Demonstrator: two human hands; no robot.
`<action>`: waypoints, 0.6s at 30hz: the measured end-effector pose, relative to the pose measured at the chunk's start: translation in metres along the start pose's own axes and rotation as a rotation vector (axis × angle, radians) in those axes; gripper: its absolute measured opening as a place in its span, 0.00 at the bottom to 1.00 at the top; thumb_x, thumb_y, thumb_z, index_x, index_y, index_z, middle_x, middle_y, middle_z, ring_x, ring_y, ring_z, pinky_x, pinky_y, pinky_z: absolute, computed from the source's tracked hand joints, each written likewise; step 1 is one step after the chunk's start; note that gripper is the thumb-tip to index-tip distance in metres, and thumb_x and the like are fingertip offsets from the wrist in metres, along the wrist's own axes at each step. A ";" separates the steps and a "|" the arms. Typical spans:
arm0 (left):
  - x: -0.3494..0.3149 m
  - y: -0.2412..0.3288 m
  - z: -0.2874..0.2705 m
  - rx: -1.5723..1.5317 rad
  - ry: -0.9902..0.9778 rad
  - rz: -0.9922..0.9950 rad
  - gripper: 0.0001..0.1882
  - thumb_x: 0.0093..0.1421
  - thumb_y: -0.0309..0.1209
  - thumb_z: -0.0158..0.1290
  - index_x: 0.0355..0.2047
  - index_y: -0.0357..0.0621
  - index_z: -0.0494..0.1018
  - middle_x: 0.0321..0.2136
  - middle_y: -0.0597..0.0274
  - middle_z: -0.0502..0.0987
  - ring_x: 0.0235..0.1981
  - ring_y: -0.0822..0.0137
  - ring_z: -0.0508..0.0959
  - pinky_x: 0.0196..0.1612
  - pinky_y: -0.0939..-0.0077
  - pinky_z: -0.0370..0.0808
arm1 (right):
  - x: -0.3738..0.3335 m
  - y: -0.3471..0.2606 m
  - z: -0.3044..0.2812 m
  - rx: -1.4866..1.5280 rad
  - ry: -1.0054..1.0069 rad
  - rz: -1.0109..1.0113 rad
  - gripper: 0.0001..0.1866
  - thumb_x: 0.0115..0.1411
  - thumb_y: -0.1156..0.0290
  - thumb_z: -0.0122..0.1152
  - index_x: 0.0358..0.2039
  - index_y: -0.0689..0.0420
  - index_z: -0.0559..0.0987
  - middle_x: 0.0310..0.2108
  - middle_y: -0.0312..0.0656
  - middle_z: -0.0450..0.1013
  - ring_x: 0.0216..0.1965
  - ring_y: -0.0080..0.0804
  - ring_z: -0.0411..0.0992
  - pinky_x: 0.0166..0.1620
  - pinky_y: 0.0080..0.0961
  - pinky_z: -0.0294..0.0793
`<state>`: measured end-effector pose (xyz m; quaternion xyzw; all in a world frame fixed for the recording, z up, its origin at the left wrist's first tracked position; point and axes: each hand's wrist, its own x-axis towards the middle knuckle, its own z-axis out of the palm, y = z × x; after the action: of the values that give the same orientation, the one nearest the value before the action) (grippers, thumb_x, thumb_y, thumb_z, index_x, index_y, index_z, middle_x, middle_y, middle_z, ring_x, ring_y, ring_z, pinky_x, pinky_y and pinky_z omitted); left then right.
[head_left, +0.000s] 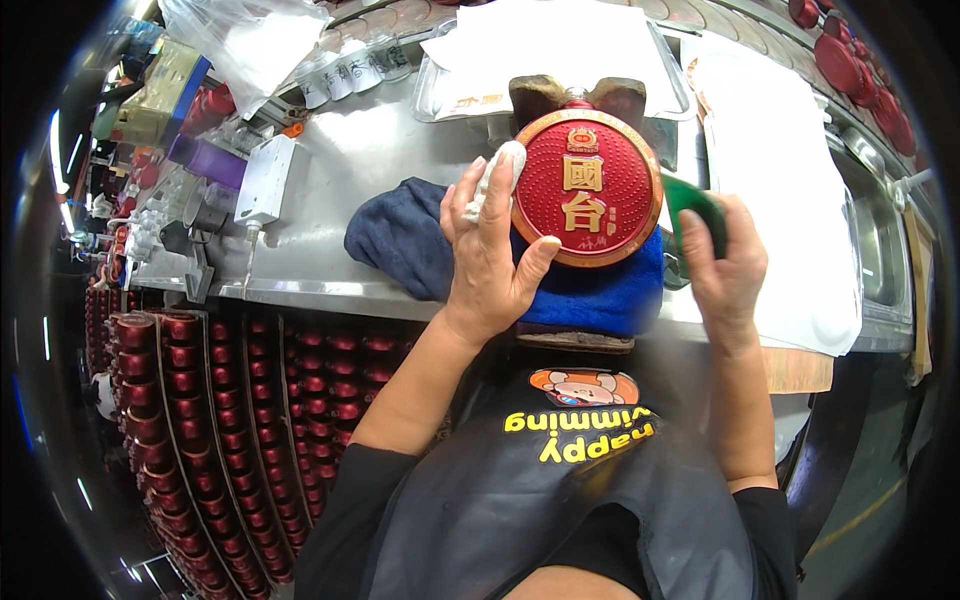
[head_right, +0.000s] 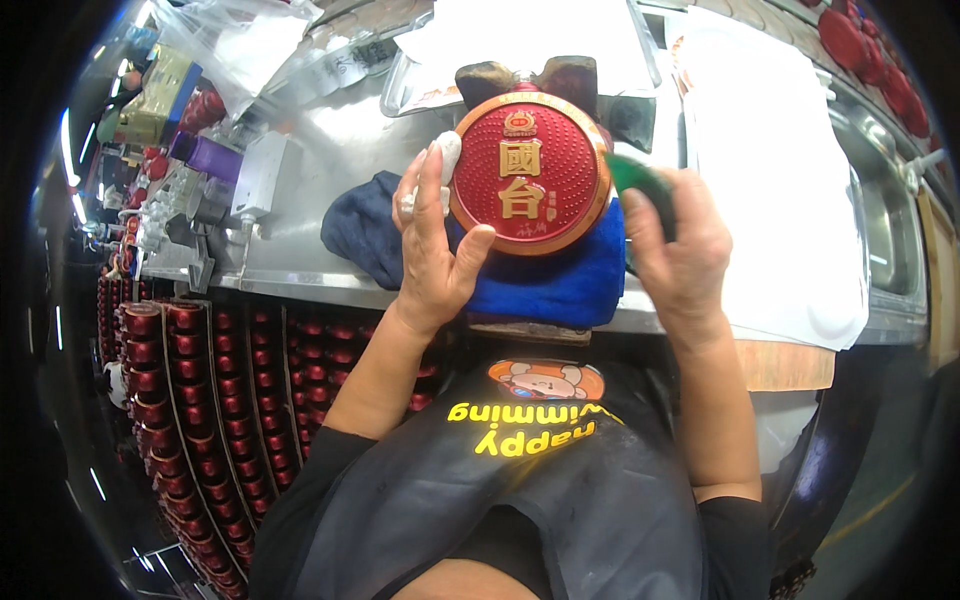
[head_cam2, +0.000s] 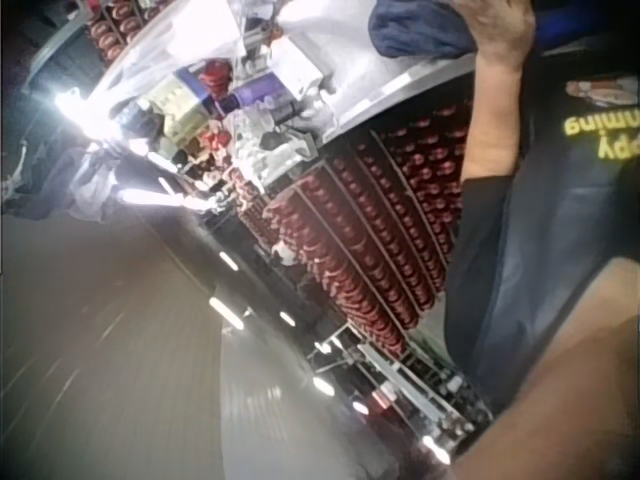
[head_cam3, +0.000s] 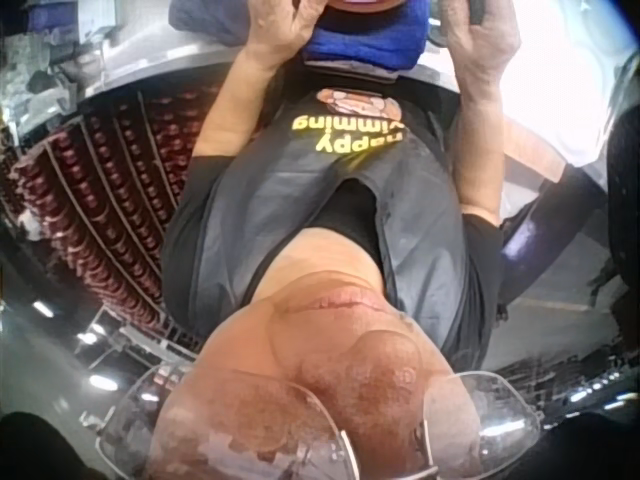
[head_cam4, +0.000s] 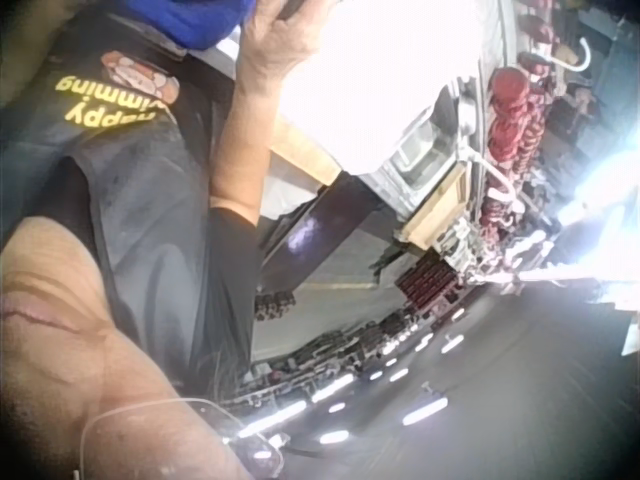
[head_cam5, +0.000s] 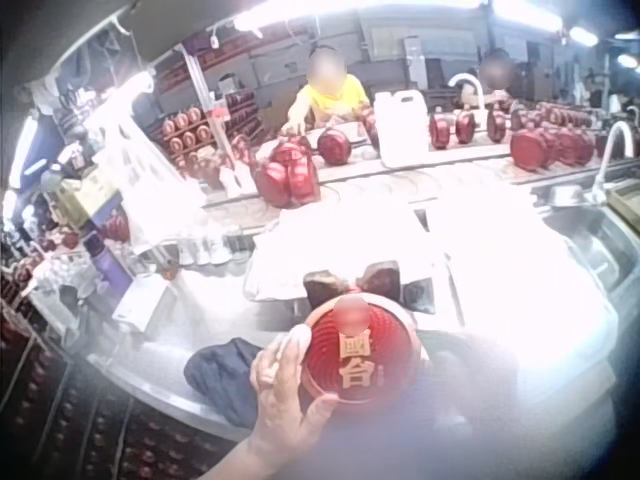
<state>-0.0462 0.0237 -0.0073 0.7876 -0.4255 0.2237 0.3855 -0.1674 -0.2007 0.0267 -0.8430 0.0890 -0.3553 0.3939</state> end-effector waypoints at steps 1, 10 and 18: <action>-0.001 0.006 -0.001 0.012 0.023 -0.011 0.39 0.72 0.52 0.50 0.73 0.38 0.59 0.67 0.50 0.70 0.70 0.44 0.61 0.72 0.42 0.43 | 0.001 0.003 -0.003 0.046 0.042 -0.035 0.11 0.71 0.70 0.63 0.48 0.64 0.78 0.34 0.39 0.78 0.30 0.22 0.74 0.35 0.19 0.75; -0.016 0.044 0.003 0.479 -0.259 0.472 0.29 0.62 0.47 0.59 0.64 0.70 0.74 0.60 0.80 0.77 0.71 0.57 0.61 0.73 0.38 0.35 | -0.024 0.011 -0.004 0.370 -0.007 0.287 0.11 0.68 0.69 0.67 0.45 0.62 0.80 0.32 0.37 0.78 0.34 0.21 0.74 0.39 0.21 0.75; -0.016 0.032 -0.025 0.427 -0.329 0.243 0.36 0.73 0.62 0.38 0.69 0.52 0.69 0.63 0.64 0.76 0.74 0.46 0.56 0.73 0.35 0.32 | -0.020 0.011 0.004 0.326 -0.090 0.359 0.11 0.66 0.68 0.68 0.41 0.63 0.81 0.29 0.40 0.77 0.30 0.25 0.74 0.36 0.25 0.75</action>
<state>-0.0824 0.0405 0.0100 0.8199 -0.5168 0.2219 0.1071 -0.1779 -0.1969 0.0065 -0.7541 0.1612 -0.2515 0.5849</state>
